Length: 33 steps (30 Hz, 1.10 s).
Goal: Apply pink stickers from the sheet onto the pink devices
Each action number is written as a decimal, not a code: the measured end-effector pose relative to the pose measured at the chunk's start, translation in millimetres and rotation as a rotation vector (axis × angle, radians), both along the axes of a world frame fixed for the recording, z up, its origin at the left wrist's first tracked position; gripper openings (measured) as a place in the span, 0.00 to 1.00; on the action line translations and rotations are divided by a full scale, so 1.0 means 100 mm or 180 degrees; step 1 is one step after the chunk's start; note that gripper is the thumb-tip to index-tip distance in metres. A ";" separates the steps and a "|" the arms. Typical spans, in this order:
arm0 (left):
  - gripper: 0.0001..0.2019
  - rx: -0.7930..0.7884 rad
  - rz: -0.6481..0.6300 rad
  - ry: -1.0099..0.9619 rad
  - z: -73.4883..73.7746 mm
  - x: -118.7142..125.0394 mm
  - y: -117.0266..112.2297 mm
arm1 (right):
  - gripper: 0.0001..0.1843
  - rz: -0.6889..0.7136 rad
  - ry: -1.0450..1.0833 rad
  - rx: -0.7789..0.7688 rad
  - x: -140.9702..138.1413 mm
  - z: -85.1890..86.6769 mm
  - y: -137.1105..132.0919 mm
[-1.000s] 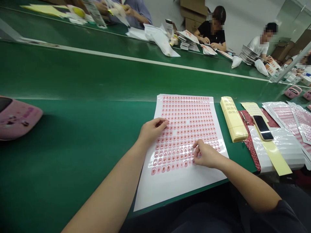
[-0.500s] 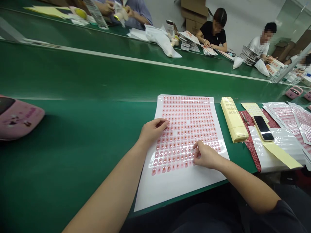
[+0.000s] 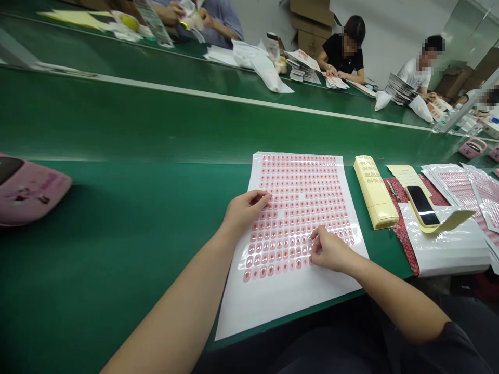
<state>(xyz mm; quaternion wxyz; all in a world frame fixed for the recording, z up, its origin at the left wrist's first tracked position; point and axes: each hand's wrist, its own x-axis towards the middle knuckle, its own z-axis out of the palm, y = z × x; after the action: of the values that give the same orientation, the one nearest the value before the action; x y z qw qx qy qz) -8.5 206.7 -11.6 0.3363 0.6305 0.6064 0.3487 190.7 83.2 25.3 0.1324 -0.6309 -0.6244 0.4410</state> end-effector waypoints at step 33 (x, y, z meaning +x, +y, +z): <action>0.11 0.0052 -0.0011 -0.0017 -0.01 -0.01 0.00 | 0.21 0.0108 -0.0388 0.0332 0.01 0.06 -0.10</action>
<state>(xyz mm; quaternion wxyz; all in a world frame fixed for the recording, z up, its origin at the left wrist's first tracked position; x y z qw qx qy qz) -9.4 206.3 -12.3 0.3333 0.6334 0.6016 0.3547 191.7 73.6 30.9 0.1194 -0.6382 -0.6641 0.3708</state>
